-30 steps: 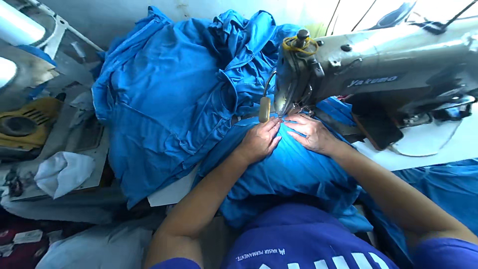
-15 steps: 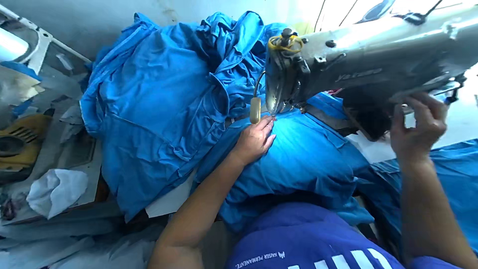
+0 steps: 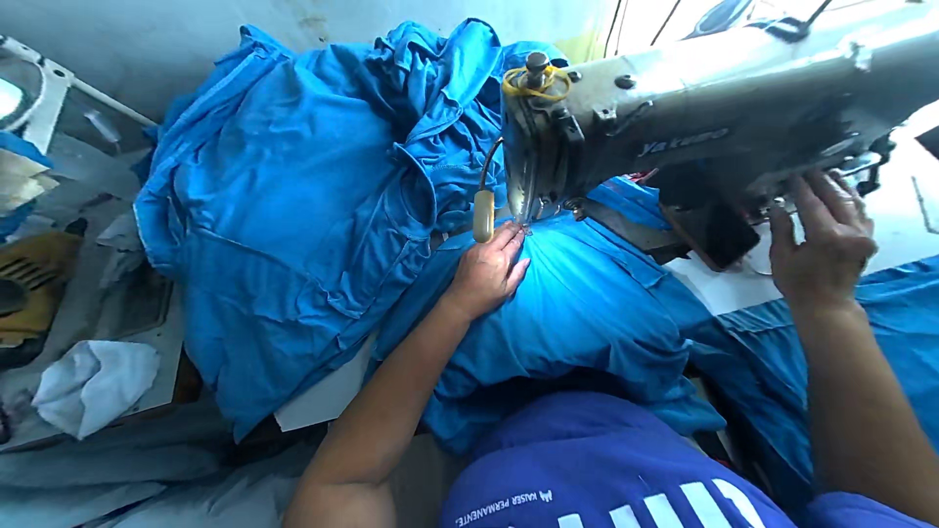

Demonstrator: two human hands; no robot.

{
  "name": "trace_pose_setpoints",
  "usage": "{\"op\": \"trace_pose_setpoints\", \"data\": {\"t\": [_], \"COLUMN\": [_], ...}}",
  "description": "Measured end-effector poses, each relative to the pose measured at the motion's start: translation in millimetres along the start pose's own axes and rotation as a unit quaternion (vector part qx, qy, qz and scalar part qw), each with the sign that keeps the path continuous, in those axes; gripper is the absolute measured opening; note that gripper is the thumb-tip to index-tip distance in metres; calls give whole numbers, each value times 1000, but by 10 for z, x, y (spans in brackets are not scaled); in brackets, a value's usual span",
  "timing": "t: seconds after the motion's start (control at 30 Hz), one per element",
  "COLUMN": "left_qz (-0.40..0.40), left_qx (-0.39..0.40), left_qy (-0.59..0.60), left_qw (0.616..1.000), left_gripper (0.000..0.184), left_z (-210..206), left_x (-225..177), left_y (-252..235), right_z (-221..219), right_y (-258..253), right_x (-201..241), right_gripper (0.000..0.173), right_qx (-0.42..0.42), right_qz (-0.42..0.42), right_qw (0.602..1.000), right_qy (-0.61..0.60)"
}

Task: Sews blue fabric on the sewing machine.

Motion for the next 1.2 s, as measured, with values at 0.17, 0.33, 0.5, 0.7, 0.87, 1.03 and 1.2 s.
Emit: {"op": "trace_pose_setpoints", "data": {"t": [0.17, 0.33, 0.5, 0.7, 0.87, 1.03, 1.2], "left_qz": [0, -20, -32, -37, -27, -23, -20], "left_qx": [-9, -28, -31, -37, -28, -30, -22], "left_qy": [-2, 4, -6, -3, 1, 7, 13], "left_qw": [1000, 999, 999, 999, 999, 999, 999], "left_gripper": [46, 41, 39, 38, 41, 43, 44], "left_z": [-9, 12, 10, 6, -3, -13, -18], "left_x": [10, -22, -48, -44, -34, -12, 3], "left_y": [-18, 17, 53, 54, 44, 39, 34], "right_z": [-161, -170, -159, -126, -142, -148, 130], "right_y": [239, 270, 274, 292, 292, 292, -101], "right_x": [-47, -50, -28, -57, -51, -87, -318], "right_gripper": [57, 58, 55, 65, 84, 84, 78], "right_qx": [62, 48, 42, -23, -24, -14, -20], "right_qz": [-38, -44, -47, -41, -81, -102, -124], "right_qw": [997, 998, 998, 999, 996, 994, 987], "right_qy": [-1, -23, -28, -19, -22, -37, -104]}}
Point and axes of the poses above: each hand's wrist, its own y-axis away from the middle knuckle, its own z-axis out of the back of the hand, x = y × z, the point moved 3 cm from there along -y, towards the middle knuckle, and after that the axes turned 4 degrees about -x, right-handed, at the moved point
